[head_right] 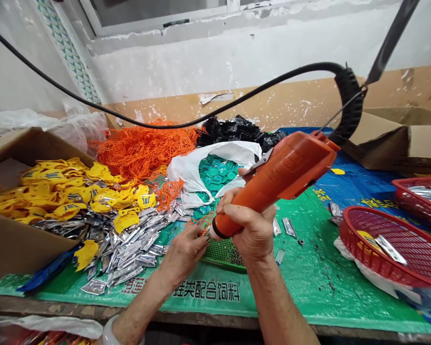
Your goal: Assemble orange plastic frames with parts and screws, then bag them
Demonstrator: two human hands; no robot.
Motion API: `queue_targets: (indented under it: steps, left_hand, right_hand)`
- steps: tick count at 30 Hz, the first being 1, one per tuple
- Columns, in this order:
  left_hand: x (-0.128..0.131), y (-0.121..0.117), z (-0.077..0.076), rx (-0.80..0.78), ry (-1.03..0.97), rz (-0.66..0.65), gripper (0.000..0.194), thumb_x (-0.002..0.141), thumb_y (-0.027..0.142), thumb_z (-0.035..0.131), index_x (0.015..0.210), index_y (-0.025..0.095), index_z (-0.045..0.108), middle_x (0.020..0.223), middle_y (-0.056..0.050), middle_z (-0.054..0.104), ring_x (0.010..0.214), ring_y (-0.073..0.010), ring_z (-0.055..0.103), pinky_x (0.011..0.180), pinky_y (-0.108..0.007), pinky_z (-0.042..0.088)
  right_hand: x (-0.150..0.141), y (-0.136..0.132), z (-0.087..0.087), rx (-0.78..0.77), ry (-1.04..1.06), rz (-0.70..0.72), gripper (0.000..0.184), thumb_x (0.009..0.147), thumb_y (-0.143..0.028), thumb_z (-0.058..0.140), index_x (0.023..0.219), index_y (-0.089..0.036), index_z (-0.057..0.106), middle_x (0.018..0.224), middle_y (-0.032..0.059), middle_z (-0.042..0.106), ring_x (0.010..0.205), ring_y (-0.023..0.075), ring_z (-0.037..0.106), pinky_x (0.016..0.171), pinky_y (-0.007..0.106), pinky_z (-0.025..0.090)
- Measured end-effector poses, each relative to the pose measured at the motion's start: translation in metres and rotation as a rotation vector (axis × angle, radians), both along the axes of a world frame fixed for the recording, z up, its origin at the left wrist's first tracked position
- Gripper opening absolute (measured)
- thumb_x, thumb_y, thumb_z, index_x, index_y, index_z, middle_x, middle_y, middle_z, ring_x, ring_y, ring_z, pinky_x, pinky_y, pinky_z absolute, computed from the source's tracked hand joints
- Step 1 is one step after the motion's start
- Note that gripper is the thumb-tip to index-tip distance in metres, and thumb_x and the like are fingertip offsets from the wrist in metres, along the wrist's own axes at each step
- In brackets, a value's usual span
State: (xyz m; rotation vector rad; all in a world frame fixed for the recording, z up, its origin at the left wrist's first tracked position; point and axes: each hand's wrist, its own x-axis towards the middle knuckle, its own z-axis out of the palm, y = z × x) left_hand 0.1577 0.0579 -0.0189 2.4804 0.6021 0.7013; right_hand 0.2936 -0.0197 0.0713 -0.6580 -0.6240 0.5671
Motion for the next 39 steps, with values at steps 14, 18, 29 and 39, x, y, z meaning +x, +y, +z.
queue_targets:
  steps: [14, 18, 29, 39]
  left_hand:
    - [-0.021, -0.011, 0.002, -0.146, -0.164, 0.06, 0.011, 0.077, 0.009, 0.068, 0.081, 0.017, 0.075, 0.079, -0.003, 0.065, 0.075, -0.0143, 0.062, 0.067, -0.023, 0.049]
    - [-0.027, -0.021, 0.008, -0.421, -0.289, 0.096, 0.01, 0.074, 0.01, 0.071, 0.077, 0.017, 0.077, 0.075, -0.003, 0.063, 0.071, -0.0146, 0.06, 0.066, -0.024, 0.047]
    - [-0.033, -0.028, 0.006, -0.636, -0.362, 0.138, 0.006, 0.073, 0.02, 0.071, 0.073, 0.02, 0.078, 0.075, -0.003, 0.062, 0.072, -0.016, 0.058, 0.066, -0.026, 0.042]
    - [-0.038, -0.029, 0.012, -0.733, -0.319, 0.043, 0.01, 0.075, 0.027, 0.071, 0.074, 0.02, 0.078, 0.078, -0.004, 0.062, 0.076, -0.0171, 0.058, 0.072, -0.029, 0.044]
  right_hand:
    - [-0.008, -0.006, -0.002, -0.01, -0.008, 0.023, 0.032, 0.061, -0.013, 0.062, 0.092, -0.021, 0.066, 0.06, -0.0034, 0.059, 0.055, 0.0141, 0.055, 0.057, 0.032, 0.047]
    - [-0.017, -0.009, 0.002, 0.009, -0.009, 0.084, 0.033, 0.061, -0.012, 0.061, 0.093, -0.022, 0.065, 0.061, -0.0031, 0.06, 0.056, 0.0139, 0.055, 0.056, 0.03, 0.046]
    - [-0.025, -0.012, 0.004, -0.004, -0.017, 0.138, 0.041, 0.062, -0.012, 0.06, 0.1, -0.025, 0.062, 0.063, -0.0034, 0.06, 0.057, 0.0135, 0.056, 0.058, 0.03, 0.046]
    - [-0.027, -0.015, 0.003, -0.005, -0.069, 0.233, 0.049, 0.062, -0.014, 0.061, 0.109, -0.031, 0.06, 0.064, -0.0047, 0.059, 0.056, 0.0143, 0.054, 0.058, 0.033, 0.047]
